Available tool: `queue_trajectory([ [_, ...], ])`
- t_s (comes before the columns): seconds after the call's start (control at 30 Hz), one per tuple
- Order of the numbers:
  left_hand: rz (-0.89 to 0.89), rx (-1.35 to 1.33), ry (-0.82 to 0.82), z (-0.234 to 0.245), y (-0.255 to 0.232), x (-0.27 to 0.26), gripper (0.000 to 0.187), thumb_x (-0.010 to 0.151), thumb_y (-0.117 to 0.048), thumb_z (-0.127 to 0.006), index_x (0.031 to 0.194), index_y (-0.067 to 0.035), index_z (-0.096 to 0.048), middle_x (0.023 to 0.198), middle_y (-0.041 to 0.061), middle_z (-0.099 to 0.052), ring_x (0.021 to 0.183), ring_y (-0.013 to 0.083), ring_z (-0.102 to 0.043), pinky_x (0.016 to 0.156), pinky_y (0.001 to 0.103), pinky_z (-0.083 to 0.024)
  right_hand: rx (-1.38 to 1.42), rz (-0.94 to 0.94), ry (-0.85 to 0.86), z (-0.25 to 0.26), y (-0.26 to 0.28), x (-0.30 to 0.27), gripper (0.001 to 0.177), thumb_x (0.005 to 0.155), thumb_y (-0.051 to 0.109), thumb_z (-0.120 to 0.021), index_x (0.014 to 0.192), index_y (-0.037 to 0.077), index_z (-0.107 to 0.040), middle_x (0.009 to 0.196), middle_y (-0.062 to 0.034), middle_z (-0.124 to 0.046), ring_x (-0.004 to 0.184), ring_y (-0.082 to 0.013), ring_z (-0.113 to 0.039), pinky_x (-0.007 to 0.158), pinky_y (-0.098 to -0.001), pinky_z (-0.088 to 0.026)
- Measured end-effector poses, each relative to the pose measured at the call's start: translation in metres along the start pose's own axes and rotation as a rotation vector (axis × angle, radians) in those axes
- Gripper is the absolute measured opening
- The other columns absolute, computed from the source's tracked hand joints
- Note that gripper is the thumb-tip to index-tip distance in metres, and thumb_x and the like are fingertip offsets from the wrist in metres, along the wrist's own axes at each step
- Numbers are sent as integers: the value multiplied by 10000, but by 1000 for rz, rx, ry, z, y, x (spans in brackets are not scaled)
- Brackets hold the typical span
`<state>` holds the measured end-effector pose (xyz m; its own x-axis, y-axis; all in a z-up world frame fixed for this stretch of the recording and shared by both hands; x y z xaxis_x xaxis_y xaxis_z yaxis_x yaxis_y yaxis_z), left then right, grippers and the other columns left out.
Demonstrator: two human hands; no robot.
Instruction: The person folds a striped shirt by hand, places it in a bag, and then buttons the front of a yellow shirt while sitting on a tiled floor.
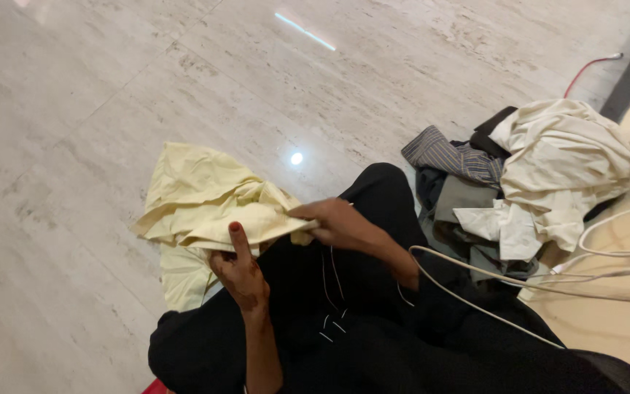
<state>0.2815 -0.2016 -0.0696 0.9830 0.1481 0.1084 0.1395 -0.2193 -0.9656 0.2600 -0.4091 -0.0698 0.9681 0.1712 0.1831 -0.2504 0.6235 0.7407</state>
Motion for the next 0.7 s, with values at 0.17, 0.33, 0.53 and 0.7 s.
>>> queue_trajectory([
  [0.17, -12, 294, -72, 31, -6, 44, 599, 1066, -297, -706, 670, 66, -441, 539, 58, -394, 491, 123, -368, 467, 345, -277, 36, 71, -90, 61, 10, 36, 201, 898, 189, -802, 1072, 88, -799, 851, -57, -796, 664, -132, -725, 585, -272, -573],
  [0.33, -424, 611, -54, 51, -90, 66, 475, 1025, -238, -737, 726, 85, -557, 605, 114, -482, 546, 128, -409, 546, 318, -327, -19, 168, -351, 124, 34, 73, 129, 1003, 150, -786, 1106, 71, -787, 882, -75, -765, 687, -114, -724, 580, -247, -585],
  [0.53, -232, 351, 355, 43, -151, 39, 206, 968, -162, -724, 900, 32, -746, 755, 48, -712, 676, 87, -624, 620, 248, -483, -830, 647, -771, 147, 86, 139, 180, 940, 195, -823, 1057, 65, -779, 943, -103, -764, 822, -240, -710, 730, -409, -581],
  [0.7, 88, -290, 284, 15, -116, 32, 184, 1035, -93, -736, 1004, 88, -750, 841, 47, -687, 765, 115, -610, 720, 255, -495, -237, 535, -422, 110, 111, 161, 298, 1135, 289, -769, 1271, 40, -679, 1215, -140, -723, 968, -262, -734, 857, -418, -647],
])
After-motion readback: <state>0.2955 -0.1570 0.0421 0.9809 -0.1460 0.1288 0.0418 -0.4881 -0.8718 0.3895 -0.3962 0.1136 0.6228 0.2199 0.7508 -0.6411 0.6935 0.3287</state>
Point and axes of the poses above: each hand's wrist, its own x-axis towards the middle knuckle, its own z-axis out of the back of the hand, y = z × x, the point moved 1 cm from there along x, towards the middle knuckle
